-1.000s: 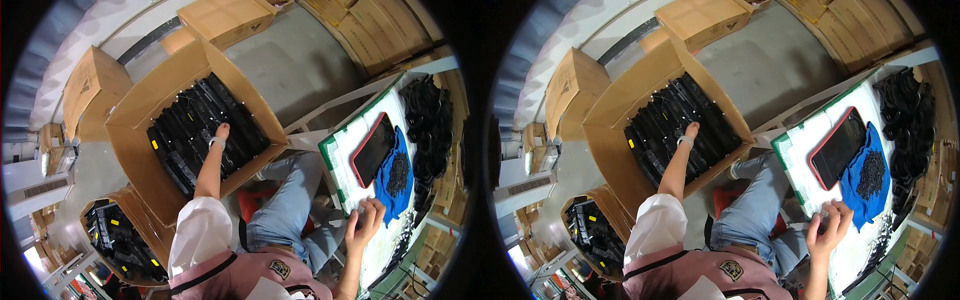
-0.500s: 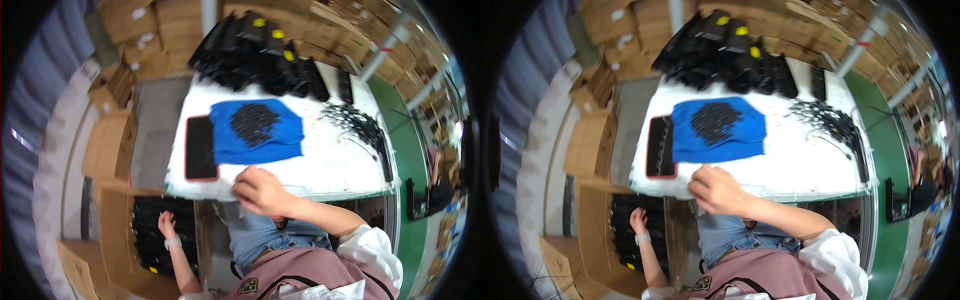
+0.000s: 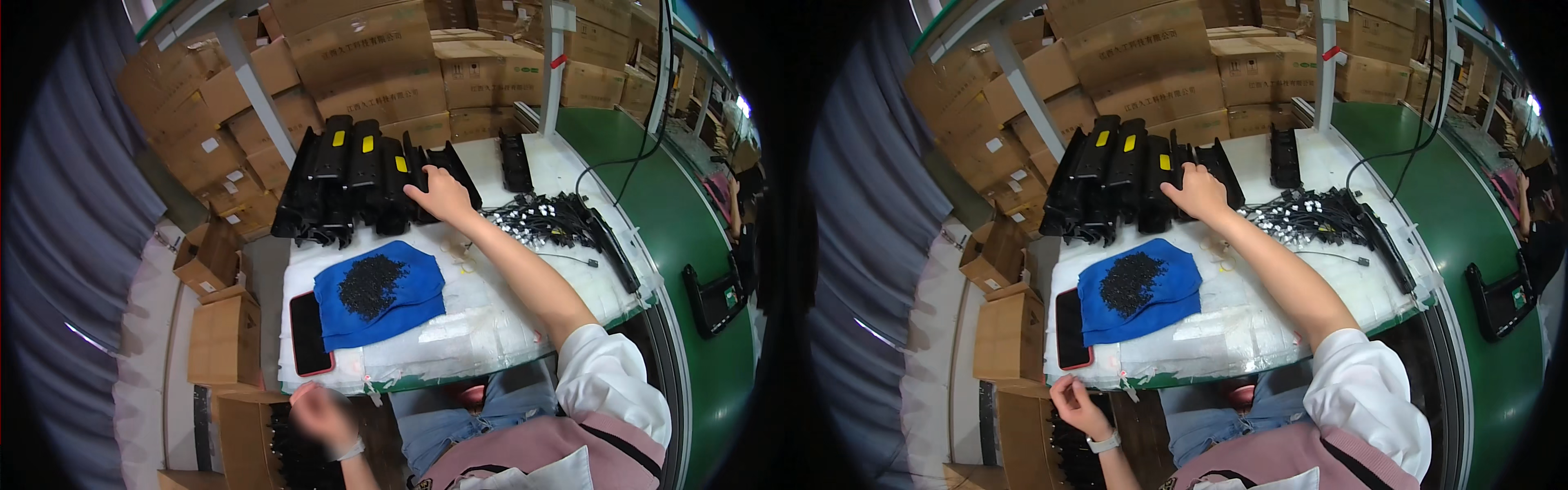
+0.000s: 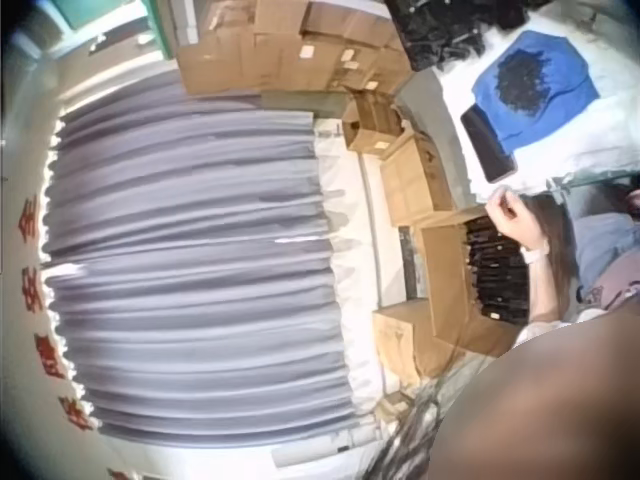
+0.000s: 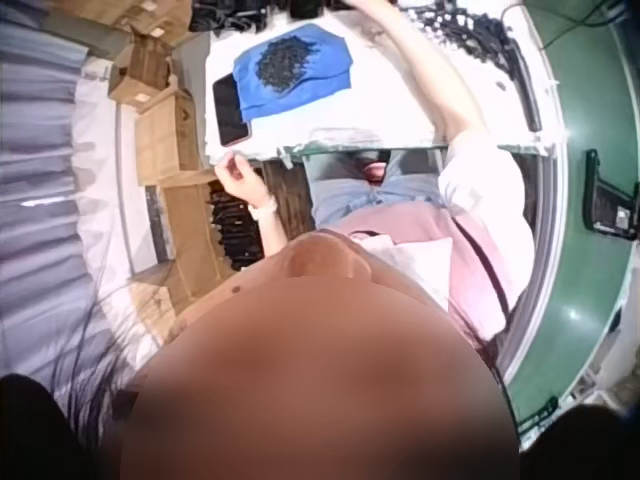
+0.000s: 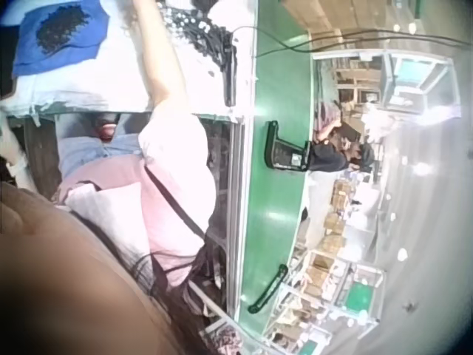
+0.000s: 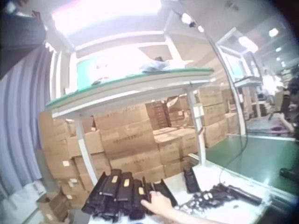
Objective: Assembling printer components by inserting and securing screws into plastic housings using an electric screwdriver.
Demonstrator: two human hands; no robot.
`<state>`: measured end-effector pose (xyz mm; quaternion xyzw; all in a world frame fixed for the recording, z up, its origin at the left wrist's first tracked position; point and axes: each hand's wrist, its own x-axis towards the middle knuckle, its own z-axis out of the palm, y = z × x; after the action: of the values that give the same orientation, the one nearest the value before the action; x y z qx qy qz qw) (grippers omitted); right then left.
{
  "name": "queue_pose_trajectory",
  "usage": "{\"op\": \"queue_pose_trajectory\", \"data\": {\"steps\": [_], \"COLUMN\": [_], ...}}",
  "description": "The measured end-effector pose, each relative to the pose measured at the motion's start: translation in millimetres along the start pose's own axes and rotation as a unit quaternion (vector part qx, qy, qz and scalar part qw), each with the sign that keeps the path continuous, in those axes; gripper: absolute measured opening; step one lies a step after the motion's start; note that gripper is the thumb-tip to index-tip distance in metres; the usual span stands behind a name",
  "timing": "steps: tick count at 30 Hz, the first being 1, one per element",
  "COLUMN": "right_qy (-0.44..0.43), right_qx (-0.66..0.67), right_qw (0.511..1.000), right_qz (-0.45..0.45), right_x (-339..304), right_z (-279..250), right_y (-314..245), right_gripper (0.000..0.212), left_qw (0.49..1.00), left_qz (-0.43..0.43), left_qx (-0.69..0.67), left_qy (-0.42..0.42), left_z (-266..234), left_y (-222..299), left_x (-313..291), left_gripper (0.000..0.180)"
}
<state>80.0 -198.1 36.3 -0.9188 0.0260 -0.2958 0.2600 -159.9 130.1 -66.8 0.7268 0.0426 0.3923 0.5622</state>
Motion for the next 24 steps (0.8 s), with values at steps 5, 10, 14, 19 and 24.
{"op": "queue_pose_trajectory", "data": {"steps": [5, 10, 14, 19, 24], "right_qy": [-0.169, -0.285, -0.168, -0.132, -0.052], "right_qx": [0.004, -0.075, -0.083, -0.074, -0.1], "right_qw": [0.978, 0.954, 0.982, 0.988, 0.992], "right_qz": [0.125, 0.045, 0.01, -0.025, -0.059], "right_x": [34.2, 23.9, 19.6, 5.5, -1.9], "right_z": [18.1, 5.0, 23.7, 22.4, 27.2], "right_y": [10.5, -23.2, -7.6, -7.7, 7.1], "right_gripper": [0.078, 0.088, 0.077, 0.057, 0.043], "left_qw": [0.997, 0.991, 0.984, 0.982, 0.98], "left_qz": [0.058, 0.088, 0.127, 0.123, 0.114], "left_qx": [0.011, 0.063, 0.091, 0.093, 0.104], "left_qy": [-0.047, -0.075, -0.087, -0.108, -0.123], "left_z": [46.9, 55.9, 67.5, 60.1, 67.0], "left_y": [30.2, 20.5, 25.1, 26.8, 51.0], "left_x": [2.9, -5.6, -5.3, 5.2, 70.2], "left_gripper": [0.009, 0.008, 0.008, 0.01, 0.014]}}
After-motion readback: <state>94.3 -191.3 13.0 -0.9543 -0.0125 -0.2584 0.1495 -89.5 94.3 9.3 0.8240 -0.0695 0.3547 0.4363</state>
